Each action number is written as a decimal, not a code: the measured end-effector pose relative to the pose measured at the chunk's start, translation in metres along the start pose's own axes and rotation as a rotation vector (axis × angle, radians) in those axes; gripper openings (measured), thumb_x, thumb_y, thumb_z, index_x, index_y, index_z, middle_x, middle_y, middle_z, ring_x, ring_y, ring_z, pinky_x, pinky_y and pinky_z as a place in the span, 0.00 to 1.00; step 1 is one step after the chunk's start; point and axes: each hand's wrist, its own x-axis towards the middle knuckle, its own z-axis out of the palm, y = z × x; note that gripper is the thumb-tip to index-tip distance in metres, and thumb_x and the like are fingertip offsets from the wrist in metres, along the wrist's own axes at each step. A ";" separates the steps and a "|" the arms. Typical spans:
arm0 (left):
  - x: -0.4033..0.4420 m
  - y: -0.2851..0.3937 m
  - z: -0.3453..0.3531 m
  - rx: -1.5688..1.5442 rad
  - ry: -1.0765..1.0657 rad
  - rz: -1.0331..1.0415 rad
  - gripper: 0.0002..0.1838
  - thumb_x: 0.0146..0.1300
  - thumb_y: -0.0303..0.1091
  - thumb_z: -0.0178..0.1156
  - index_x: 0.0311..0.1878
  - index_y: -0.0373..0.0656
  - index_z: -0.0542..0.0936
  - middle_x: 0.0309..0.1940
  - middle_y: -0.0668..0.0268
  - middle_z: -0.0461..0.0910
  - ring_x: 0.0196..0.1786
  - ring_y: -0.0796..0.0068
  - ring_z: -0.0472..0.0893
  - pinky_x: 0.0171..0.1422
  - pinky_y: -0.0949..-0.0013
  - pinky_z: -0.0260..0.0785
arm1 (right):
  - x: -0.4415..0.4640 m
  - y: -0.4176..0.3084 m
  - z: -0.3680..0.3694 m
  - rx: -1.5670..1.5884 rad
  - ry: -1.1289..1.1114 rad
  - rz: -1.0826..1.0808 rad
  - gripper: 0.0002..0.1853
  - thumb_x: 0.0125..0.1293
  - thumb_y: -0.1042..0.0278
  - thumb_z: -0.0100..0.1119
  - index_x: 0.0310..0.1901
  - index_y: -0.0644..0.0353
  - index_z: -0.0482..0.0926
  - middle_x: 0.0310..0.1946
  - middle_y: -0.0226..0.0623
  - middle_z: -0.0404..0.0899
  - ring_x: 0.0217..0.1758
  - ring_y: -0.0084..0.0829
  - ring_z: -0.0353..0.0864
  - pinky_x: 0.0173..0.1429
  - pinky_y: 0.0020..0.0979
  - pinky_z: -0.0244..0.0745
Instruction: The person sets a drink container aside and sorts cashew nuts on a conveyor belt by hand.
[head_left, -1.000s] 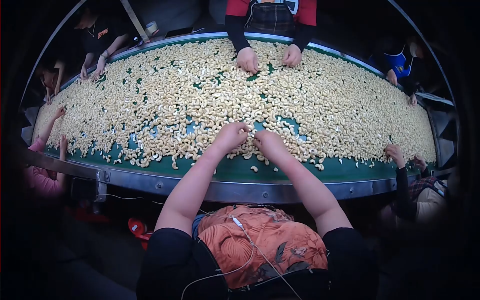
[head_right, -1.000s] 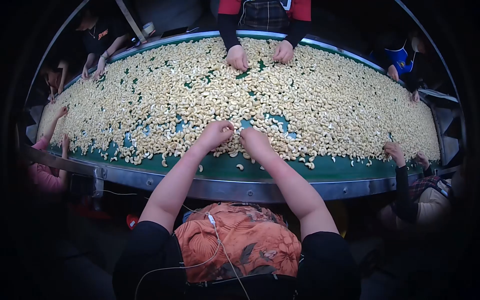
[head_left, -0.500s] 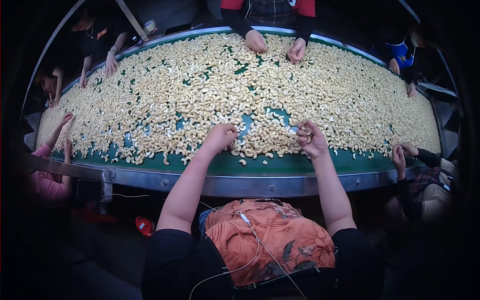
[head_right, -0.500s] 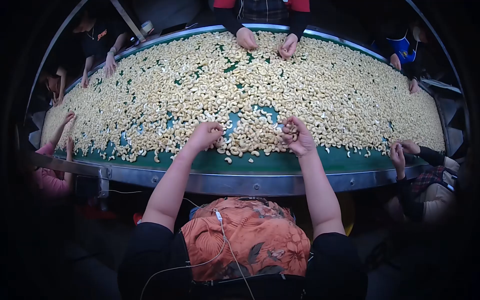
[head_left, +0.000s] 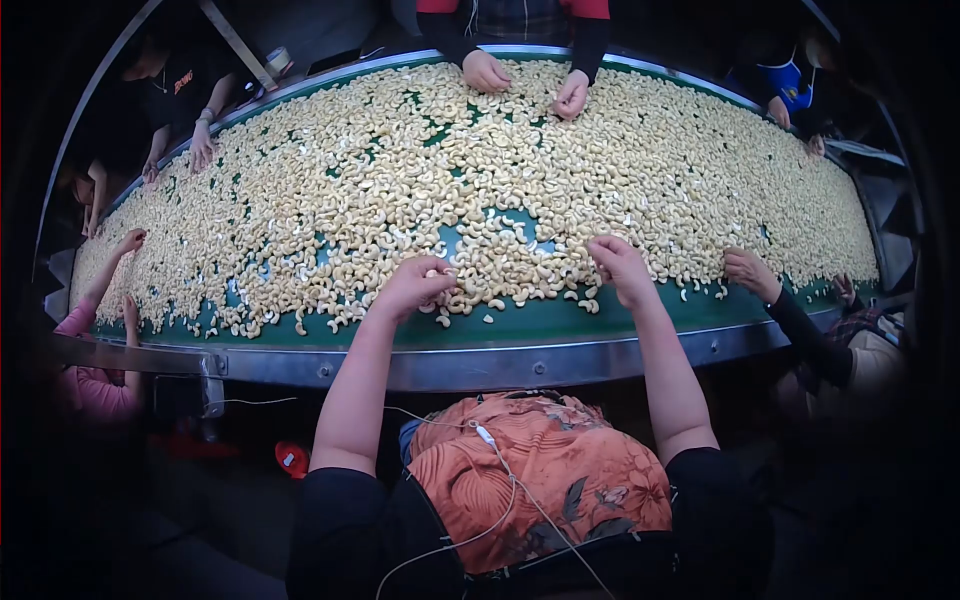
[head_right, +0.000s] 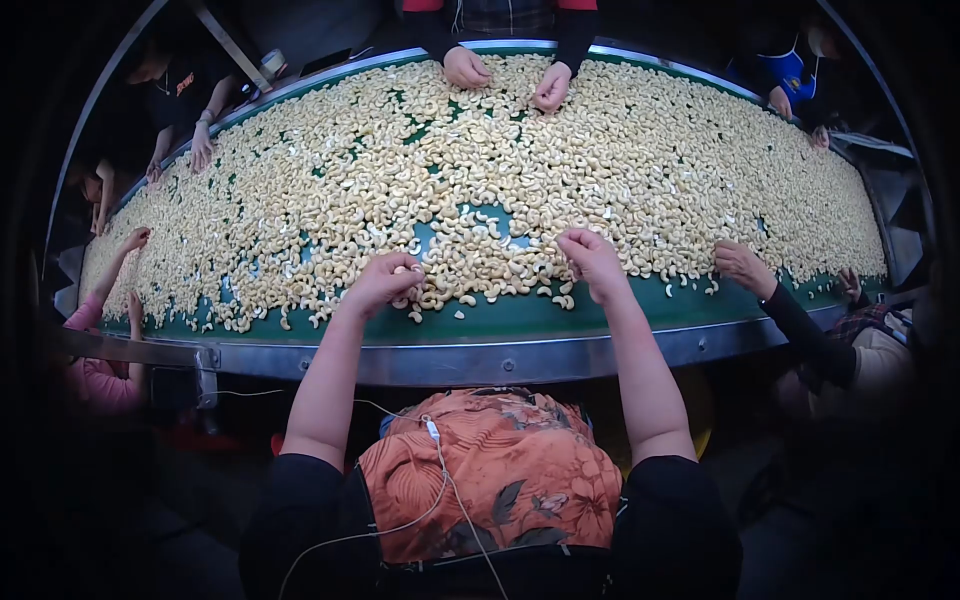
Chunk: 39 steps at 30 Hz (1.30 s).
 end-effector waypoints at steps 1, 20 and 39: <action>-0.006 0.007 0.000 -0.221 -0.046 -0.022 0.06 0.55 0.34 0.60 0.32 0.43 0.77 0.20 0.74 0.74 0.19 0.89 0.68 0.20 0.84 0.55 | -0.002 0.003 0.005 -0.311 0.027 -0.166 0.09 0.58 0.64 0.59 0.36 0.59 0.76 0.22 0.24 0.71 0.21 0.15 0.66 0.25 0.18 0.61; 0.063 0.016 0.105 0.990 0.313 0.301 0.08 0.52 0.34 0.54 0.31 0.40 0.78 0.26 0.55 0.79 0.32 0.55 0.79 0.38 0.56 0.70 | -0.014 0.027 -0.008 -0.536 -0.111 -0.281 0.11 0.54 0.64 0.60 0.32 0.64 0.76 0.23 0.35 0.76 0.24 0.28 0.75 0.30 0.29 0.70; 0.103 0.044 0.208 0.484 -0.008 0.252 0.08 0.52 0.35 0.61 0.32 0.41 0.80 0.19 0.68 0.75 0.21 0.81 0.71 0.26 0.75 0.64 | -0.014 0.009 -0.103 -0.243 -0.184 -0.065 0.11 0.59 0.62 0.59 0.38 0.59 0.75 0.30 0.30 0.74 0.33 0.21 0.74 0.32 0.22 0.69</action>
